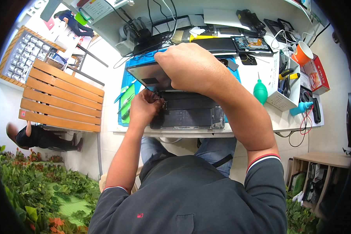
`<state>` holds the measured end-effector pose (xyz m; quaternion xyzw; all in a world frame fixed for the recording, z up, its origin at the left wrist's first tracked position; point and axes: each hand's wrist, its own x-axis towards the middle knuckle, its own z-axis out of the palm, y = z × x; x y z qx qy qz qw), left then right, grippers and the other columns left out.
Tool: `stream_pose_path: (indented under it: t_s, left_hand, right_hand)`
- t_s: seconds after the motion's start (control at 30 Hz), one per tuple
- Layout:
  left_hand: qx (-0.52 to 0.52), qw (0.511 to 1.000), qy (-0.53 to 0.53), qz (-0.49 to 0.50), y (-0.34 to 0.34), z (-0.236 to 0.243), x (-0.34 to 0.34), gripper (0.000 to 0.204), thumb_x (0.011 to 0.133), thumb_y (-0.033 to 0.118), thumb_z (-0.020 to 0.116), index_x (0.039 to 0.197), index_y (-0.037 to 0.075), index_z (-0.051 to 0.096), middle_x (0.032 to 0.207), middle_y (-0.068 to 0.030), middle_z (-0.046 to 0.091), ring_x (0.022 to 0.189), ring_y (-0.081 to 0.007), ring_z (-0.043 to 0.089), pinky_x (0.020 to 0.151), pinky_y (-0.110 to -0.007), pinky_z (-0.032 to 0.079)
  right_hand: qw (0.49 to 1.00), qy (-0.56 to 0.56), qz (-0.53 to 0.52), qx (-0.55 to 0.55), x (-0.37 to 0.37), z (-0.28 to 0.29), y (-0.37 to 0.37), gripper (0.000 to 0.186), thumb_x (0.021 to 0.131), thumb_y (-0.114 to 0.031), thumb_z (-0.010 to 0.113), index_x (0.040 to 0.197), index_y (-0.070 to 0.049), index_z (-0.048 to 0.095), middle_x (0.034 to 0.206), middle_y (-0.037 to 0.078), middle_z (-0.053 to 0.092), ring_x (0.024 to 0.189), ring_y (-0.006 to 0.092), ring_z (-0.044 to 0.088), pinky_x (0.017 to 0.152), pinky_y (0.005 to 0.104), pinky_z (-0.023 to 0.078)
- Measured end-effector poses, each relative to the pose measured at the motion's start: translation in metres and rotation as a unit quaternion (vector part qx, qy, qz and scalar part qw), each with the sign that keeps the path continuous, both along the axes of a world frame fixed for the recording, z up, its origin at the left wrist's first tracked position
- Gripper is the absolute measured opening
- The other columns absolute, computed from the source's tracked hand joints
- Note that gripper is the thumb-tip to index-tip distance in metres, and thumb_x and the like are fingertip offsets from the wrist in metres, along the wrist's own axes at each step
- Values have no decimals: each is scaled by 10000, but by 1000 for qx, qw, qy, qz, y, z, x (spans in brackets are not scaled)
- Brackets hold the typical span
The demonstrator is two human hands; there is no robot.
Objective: The person uses a screwdriver to remove screws from a tablet, separates the screen assembly from the chassis, and handles the internal connectors.
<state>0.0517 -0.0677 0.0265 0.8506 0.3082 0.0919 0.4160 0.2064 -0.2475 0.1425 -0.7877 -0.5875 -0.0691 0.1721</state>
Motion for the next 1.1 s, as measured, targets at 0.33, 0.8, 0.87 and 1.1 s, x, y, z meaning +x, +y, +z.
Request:
stream_pose_path:
  t_s: [0.33, 0.8, 0.87, 1.1]
  left_hand:
    - [52, 999, 2, 3, -1, -5, 0, 321, 849, 111, 919, 1007, -41, 683, 862, -108, 771, 695, -159, 711, 644, -324, 570]
    - [82, 996, -24, 6, -12, -7, -8, 259, 860, 122, 871, 1039, -31, 764, 804, -104, 764, 714, -189, 707, 735, -344, 568]
    - [65, 997, -51, 3, -11, -11, -10, 208, 866, 98, 849, 1022, -22, 784, 757, -90, 727, 671, -181, 669, 692, -345, 541]
    - [213, 968, -108, -79, -7, -20, -18, 134, 873, 93, 838, 997, 42, 841, 748, -87, 661, 669, -206, 620, 661, -354, 504]
  right_hand:
    - [1000, 3, 2, 2, 2, 1, -1, 227, 776, -69, 777, 983, -1, 840, 967, 239, 817, 932, 394, 821, 858, 476, 664]
    - [1000, -4, 3, 18, 3, -2, 0, 213, 772, -94, 792, 959, -4, 839, 965, 237, 816, 934, 398, 817, 867, 474, 661]
    - [1000, -1, 3, 16, 4, -2, 0, 209, 778, -101, 798, 958, -3, 839, 965, 238, 815, 935, 397, 817, 867, 475, 659]
    - [999, 29, -2, -19, 2, 4, 2, 299, 813, 16, 700, 1110, 17, 731, 992, 235, 788, 1013, 426, 772, 891, 521, 614]
